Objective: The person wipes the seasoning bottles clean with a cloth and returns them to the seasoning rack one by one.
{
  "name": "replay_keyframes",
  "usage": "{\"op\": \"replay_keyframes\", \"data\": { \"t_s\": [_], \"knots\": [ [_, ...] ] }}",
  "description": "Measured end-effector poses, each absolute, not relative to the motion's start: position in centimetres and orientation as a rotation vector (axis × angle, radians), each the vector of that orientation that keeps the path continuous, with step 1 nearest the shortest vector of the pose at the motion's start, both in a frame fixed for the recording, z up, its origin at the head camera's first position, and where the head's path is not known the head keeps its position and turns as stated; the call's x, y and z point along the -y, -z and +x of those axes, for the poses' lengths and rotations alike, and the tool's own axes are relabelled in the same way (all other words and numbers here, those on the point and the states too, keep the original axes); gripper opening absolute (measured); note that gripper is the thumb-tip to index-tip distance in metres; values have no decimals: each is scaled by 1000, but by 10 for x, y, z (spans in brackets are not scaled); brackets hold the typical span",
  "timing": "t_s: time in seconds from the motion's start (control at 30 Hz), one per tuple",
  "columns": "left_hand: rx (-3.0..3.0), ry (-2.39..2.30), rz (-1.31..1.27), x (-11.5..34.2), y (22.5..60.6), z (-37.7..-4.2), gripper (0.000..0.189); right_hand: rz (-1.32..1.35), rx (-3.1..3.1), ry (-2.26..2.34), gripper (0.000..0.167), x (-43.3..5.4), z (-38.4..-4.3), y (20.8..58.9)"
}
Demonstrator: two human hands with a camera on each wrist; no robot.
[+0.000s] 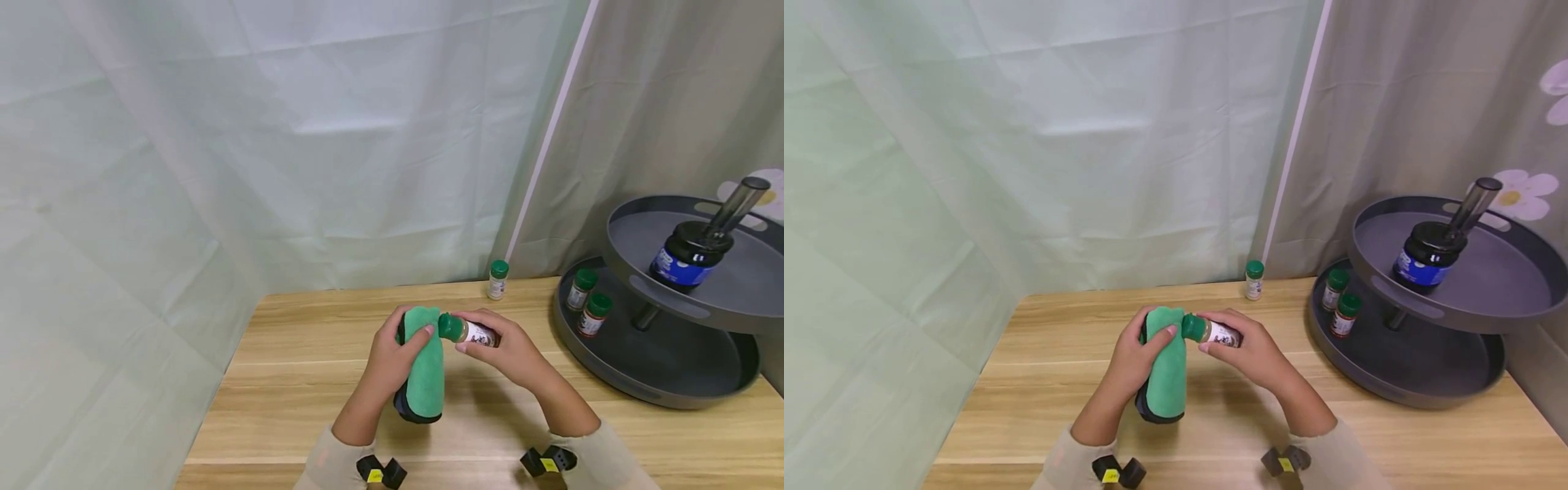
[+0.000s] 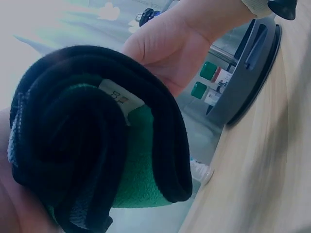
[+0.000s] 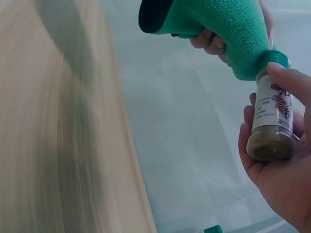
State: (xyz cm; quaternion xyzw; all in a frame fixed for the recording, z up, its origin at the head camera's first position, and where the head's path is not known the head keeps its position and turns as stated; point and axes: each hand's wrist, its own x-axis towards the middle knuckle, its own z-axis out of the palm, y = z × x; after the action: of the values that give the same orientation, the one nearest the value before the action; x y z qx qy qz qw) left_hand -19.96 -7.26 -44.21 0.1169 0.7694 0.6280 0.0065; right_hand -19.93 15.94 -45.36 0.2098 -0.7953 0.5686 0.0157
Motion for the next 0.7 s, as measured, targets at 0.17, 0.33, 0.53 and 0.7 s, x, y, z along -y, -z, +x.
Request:
{"op": "replay_keyframes", "data": {
  "t_s": [0.17, 0.33, 0.53, 0.7],
  "knots": [
    [-2384, -1991, 377, 69, 441, -197, 30, 673, 2403, -1869, 39, -158, -198, 453],
    [-2354, -2006, 416, 64, 442, -194, 32, 741, 2369, -1914, 34, -156, -198, 454],
    [-2411, -1967, 459, 59, 443, -190, 32, 764, 2337, -2005, 36, -155, -199, 455],
    [-2436, -1931, 480, 56, 441, -188, 32, 747, 2312, -2048, 37, -155, -200, 456]
  ]
}}
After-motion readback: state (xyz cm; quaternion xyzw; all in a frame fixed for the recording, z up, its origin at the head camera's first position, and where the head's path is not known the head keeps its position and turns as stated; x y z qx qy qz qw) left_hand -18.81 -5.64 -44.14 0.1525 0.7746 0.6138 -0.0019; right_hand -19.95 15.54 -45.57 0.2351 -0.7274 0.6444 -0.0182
